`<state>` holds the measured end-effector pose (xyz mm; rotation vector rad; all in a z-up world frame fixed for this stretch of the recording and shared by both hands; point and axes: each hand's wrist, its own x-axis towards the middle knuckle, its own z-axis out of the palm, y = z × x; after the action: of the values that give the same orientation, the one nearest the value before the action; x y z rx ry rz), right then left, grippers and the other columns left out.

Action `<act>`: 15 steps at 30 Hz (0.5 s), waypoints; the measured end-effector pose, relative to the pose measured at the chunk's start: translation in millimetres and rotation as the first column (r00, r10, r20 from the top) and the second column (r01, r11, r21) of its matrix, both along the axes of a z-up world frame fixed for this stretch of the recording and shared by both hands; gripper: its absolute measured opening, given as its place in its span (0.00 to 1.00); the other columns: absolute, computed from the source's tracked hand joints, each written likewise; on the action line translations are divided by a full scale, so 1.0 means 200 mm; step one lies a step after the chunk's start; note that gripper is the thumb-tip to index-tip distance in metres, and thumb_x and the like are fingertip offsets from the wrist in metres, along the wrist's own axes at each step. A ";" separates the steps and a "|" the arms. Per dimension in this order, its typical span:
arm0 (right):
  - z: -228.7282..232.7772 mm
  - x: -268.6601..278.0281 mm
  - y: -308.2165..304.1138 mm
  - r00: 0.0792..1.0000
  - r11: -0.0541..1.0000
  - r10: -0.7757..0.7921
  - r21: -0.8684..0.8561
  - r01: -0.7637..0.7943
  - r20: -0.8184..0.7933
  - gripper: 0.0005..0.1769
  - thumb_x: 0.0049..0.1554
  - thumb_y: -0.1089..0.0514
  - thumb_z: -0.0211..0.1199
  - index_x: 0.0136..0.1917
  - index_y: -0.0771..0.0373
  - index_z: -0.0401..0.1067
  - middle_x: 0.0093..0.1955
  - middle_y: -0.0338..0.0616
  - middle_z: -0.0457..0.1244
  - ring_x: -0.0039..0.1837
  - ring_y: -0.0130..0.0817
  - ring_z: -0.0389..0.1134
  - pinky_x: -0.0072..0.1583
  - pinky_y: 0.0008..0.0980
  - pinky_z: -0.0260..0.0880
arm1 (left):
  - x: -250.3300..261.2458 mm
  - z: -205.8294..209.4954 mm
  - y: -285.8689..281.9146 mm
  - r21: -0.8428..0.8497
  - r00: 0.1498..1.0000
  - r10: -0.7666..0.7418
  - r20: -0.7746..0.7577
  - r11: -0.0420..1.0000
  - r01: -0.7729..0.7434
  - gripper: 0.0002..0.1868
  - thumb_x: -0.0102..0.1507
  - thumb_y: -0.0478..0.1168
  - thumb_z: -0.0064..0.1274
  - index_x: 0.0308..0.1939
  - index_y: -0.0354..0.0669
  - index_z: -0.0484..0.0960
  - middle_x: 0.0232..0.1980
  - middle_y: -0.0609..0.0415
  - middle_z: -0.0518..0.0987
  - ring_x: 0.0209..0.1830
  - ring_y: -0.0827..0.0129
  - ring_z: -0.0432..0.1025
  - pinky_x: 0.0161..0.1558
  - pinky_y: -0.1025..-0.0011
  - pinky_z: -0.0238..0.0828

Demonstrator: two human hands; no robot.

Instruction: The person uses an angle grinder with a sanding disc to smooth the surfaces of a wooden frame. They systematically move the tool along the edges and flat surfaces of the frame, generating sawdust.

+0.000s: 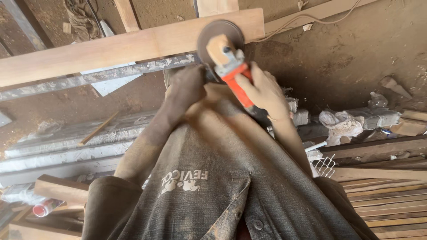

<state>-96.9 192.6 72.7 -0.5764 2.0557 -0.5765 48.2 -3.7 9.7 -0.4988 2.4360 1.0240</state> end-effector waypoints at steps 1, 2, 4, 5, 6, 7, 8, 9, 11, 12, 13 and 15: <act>0.02 -0.02 0.04 0.999 0.999 -0.043 0.020 0.044 -0.013 0.31 0.62 0.36 0.53 0.60 0.66 0.67 0.49 0.64 0.69 0.55 0.64 0.70 0.56 0.55 0.68 | -0.05 0.00 0.06 0.024 1.000 -0.016 0.001 1.000 0.016 0.22 0.50 0.28 0.57 0.49 0.42 0.82 0.33 0.45 0.83 0.32 0.51 0.79 0.36 0.55 0.78; 0.05 -0.04 0.10 0.997 0.995 -0.080 0.052 0.081 -0.018 0.30 0.62 0.37 0.54 0.61 0.65 0.68 0.52 0.64 0.69 0.57 0.63 0.70 0.56 0.54 0.68 | -0.09 -0.01 0.11 0.028 0.999 -0.028 -0.040 0.999 0.030 0.21 0.49 0.30 0.60 0.47 0.42 0.82 0.34 0.44 0.83 0.34 0.49 0.79 0.35 0.54 0.77; 0.08 -0.08 0.17 0.991 0.991 -0.132 -0.008 0.132 -0.029 0.27 0.65 0.40 0.53 0.65 0.64 0.68 0.56 0.62 0.69 0.60 0.61 0.70 0.59 0.51 0.68 | -0.20 -0.03 0.19 0.084 0.996 -0.088 -0.001 0.993 0.088 0.19 0.50 0.31 0.61 0.46 0.41 0.80 0.36 0.44 0.83 0.36 0.51 0.80 0.34 0.56 0.78; 0.11 -0.10 0.20 0.988 0.989 -0.148 -0.017 0.148 -0.039 0.27 0.65 0.41 0.53 0.66 0.64 0.67 0.57 0.62 0.68 0.62 0.60 0.70 0.60 0.50 0.68 | -0.26 -0.03 0.21 0.142 0.987 -0.141 0.075 0.981 0.129 0.17 0.53 0.30 0.59 0.47 0.39 0.79 0.38 0.46 0.83 0.36 0.55 0.81 0.34 0.58 0.79; 0.13 -0.11 0.22 0.985 0.986 -0.163 -0.034 0.162 -0.049 0.27 0.65 0.42 0.52 0.67 0.65 0.67 0.59 0.61 0.68 0.63 0.59 0.70 0.61 0.49 0.67 | -0.30 -0.03 0.24 0.136 0.990 -0.132 0.041 0.983 0.125 0.15 0.55 0.32 0.59 0.46 0.38 0.79 0.38 0.45 0.83 0.36 0.54 0.81 0.34 0.57 0.79; 0.15 -0.13 0.22 0.982 0.983 -0.178 -0.052 0.175 -0.058 0.27 0.66 0.44 0.52 0.68 0.65 0.66 0.60 0.60 0.68 0.64 0.57 0.70 0.63 0.48 0.66 | -0.33 -0.01 0.26 0.129 0.992 -0.123 0.007 0.984 0.122 0.14 0.56 0.33 0.59 0.45 0.38 0.79 0.37 0.45 0.83 0.36 0.53 0.81 0.33 0.57 0.79; 0.14 -0.15 0.22 0.987 0.989 -0.148 -0.035 0.146 -0.061 0.27 0.66 0.44 0.52 0.68 0.65 0.66 0.61 0.60 0.68 0.65 0.57 0.70 0.63 0.48 0.66 | -0.34 -0.01 0.26 0.126 0.992 -0.124 -0.030 0.984 0.127 0.12 0.58 0.34 0.59 0.44 0.37 0.78 0.36 0.44 0.83 0.36 0.52 0.81 0.33 0.57 0.79; 0.13 -0.16 0.21 0.991 0.993 -0.118 -0.017 0.117 -0.064 0.27 0.66 0.44 0.53 0.68 0.66 0.66 0.61 0.60 0.68 0.65 0.57 0.69 0.64 0.47 0.66 | -0.32 0.00 0.25 0.132 0.996 -0.080 -0.032 0.988 0.084 0.14 0.56 0.36 0.61 0.44 0.37 0.78 0.36 0.44 0.83 0.36 0.52 0.81 0.34 0.56 0.79; 0.10 -0.19 0.17 0.997 0.996 -0.054 0.061 0.058 -0.064 0.26 0.66 0.44 0.53 0.68 0.66 0.66 0.60 0.60 0.68 0.66 0.57 0.68 0.64 0.47 0.66 | -0.26 0.01 0.22 0.151 0.999 -0.004 -0.044 0.988 0.011 0.18 0.52 0.38 0.65 0.42 0.37 0.79 0.36 0.44 0.83 0.37 0.51 0.80 0.34 0.56 0.78; 0.08 -0.18 0.17 0.998 0.991 -0.021 0.128 0.027 -0.051 0.26 0.66 0.44 0.54 0.67 0.66 0.67 0.59 0.60 0.68 0.66 0.58 0.68 0.64 0.47 0.66 | -0.24 0.01 0.21 0.144 1.000 -0.004 -0.029 0.990 0.009 0.17 0.52 0.36 0.64 0.44 0.37 0.79 0.36 0.44 0.83 0.36 0.51 0.81 0.33 0.56 0.79; 0.08 -0.18 0.17 0.999 0.981 0.011 0.195 -0.004 -0.036 0.26 0.66 0.44 0.54 0.66 0.67 0.67 0.58 0.60 0.69 0.66 0.58 0.68 0.64 0.47 0.66 | -0.22 0.00 0.20 0.137 1.000 -0.005 -0.014 0.991 0.007 0.17 0.53 0.34 0.63 0.45 0.37 0.79 0.36 0.44 0.83 0.36 0.52 0.81 0.33 0.57 0.79; 0.13 -0.19 0.20 1.000 0.996 -0.011 0.083 0.012 -0.021 0.27 0.66 0.44 0.53 0.70 0.66 0.65 0.61 0.60 0.68 0.67 0.56 0.68 0.65 0.46 0.65 | -0.21 0.00 0.24 0.161 0.999 -0.039 0.015 0.986 0.036 0.16 0.55 0.32 0.60 0.47 0.37 0.79 0.36 0.45 0.83 0.34 0.54 0.82 0.32 0.58 0.80</act>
<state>-134.8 232.3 98.8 -0.5239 2.0926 -0.4912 5.7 44.9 9.9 -0.4047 2.3132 1.1831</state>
